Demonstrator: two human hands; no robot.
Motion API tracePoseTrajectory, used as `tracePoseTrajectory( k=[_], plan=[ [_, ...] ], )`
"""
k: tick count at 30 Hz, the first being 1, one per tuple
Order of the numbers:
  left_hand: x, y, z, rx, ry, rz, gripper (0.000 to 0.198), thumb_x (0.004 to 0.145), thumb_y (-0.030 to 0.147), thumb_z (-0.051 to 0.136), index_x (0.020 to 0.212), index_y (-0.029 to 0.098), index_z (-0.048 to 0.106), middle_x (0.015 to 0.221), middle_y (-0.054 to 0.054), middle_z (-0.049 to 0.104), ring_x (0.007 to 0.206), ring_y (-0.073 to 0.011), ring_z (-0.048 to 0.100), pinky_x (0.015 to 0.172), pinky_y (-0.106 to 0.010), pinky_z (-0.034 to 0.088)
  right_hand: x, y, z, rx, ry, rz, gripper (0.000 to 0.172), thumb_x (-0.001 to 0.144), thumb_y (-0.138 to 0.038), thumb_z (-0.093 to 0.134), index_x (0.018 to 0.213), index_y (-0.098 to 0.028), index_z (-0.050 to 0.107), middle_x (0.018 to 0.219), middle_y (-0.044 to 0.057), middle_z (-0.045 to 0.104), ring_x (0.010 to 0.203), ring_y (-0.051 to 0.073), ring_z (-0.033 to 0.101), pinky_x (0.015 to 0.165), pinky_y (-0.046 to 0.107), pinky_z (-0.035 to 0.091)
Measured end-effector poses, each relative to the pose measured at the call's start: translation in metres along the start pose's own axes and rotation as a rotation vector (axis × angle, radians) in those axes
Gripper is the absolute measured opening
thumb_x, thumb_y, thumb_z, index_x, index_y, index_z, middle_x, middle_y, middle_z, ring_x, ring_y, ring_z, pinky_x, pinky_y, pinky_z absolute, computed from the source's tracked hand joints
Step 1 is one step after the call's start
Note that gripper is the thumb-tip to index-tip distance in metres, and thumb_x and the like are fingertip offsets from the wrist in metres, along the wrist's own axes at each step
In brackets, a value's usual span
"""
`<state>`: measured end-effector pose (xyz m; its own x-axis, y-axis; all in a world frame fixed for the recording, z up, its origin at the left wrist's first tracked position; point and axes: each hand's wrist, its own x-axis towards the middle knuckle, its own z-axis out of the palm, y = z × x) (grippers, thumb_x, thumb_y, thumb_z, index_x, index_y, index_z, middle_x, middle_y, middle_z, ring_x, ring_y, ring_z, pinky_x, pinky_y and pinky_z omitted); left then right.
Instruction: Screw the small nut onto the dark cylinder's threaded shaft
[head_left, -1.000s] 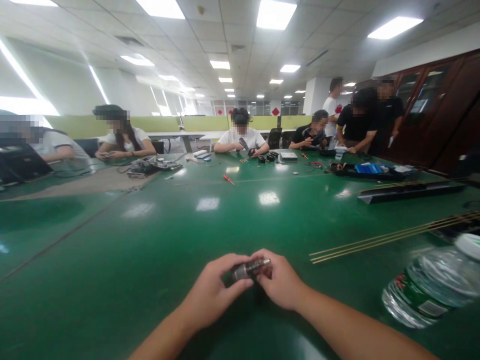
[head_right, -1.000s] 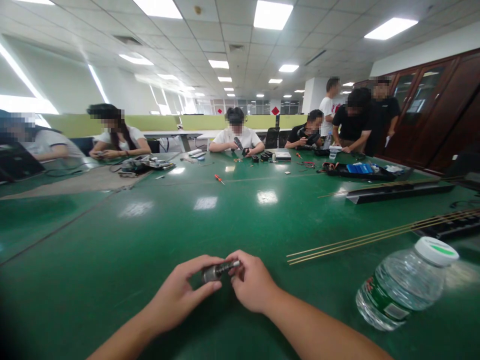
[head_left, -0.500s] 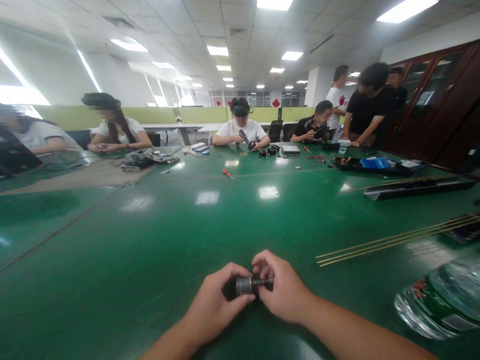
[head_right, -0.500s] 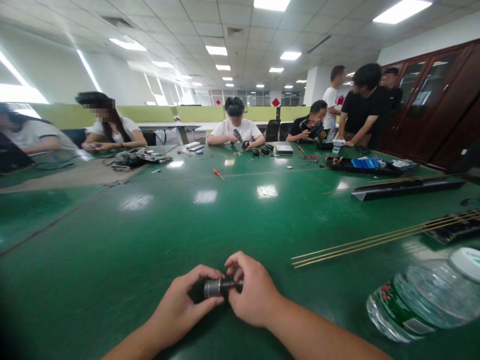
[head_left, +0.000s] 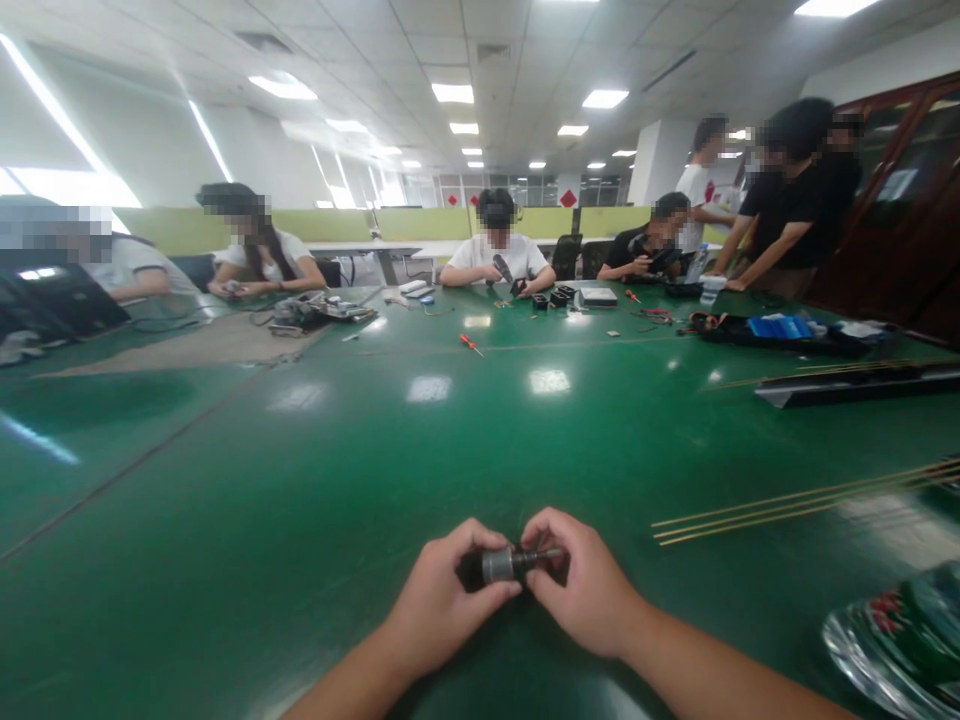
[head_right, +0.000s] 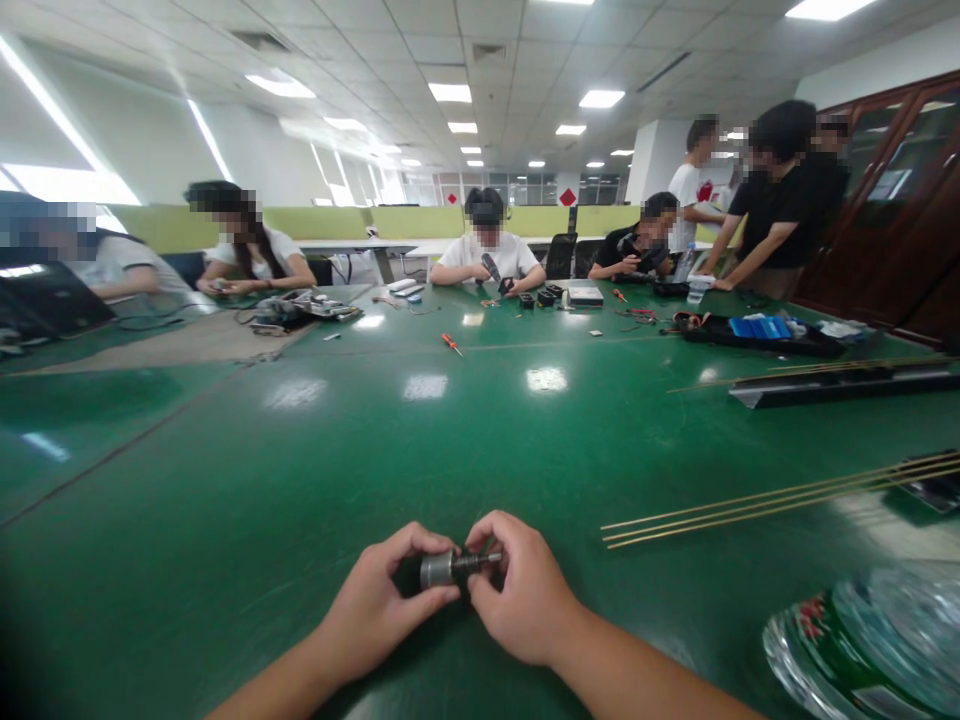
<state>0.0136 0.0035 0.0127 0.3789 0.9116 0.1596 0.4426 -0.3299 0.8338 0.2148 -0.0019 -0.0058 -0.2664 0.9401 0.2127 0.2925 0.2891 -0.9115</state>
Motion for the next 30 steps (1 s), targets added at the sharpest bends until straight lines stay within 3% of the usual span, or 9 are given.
tracePoseTrajectory(
  k=[5, 20, 30],
  plan=[
    [-0.0015, -0.0019, 0.0006, 0.026, -0.021, 0.018, 0.021, 0.077, 0.03, 0.076, 0.092, 0.02, 0.065, 0.088, -0.002, 0.071, 0.081, -0.0189, 0.065, 0.075, -0.029, 0.046, -0.0008, -0.0002, 0.0009, 0.01, -0.023, -0.003, 0.03, 0.065, -0.002, 0.056, 0.09, -0.019, 0.059, 0.077, -0.002, 0.059, 0.071, 0.015, 0.057, 0.066, 0.024, 0.043],
    [0.0009, -0.0055, 0.0013, -0.055, 0.006, -0.059, 0.025, 0.076, 0.035, 0.077, 0.087, 0.019, 0.063, 0.083, -0.002, 0.07, 0.077, -0.0187, 0.064, 0.071, -0.027, 0.046, 0.0006, -0.0001, 0.0015, 0.027, -0.057, 0.043, 0.016, 0.075, -0.01, 0.061, 0.087, -0.02, 0.063, 0.079, -0.002, 0.057, 0.07, 0.014, 0.053, 0.064, 0.024, 0.039],
    [0.0032, -0.0049, 0.0022, -0.025, -0.035, -0.054, 0.018, 0.075, 0.02, 0.075, 0.089, 0.019, 0.064, 0.084, 0.0, 0.068, 0.079, -0.0168, 0.062, 0.073, -0.026, 0.043, 0.0, 0.0039, -0.0009, 0.029, -0.037, 0.039, 0.007, 0.075, -0.012, 0.065, 0.079, -0.018, 0.065, 0.077, 0.0, 0.057, 0.071, 0.015, 0.054, 0.066, 0.025, 0.038]
  ],
)
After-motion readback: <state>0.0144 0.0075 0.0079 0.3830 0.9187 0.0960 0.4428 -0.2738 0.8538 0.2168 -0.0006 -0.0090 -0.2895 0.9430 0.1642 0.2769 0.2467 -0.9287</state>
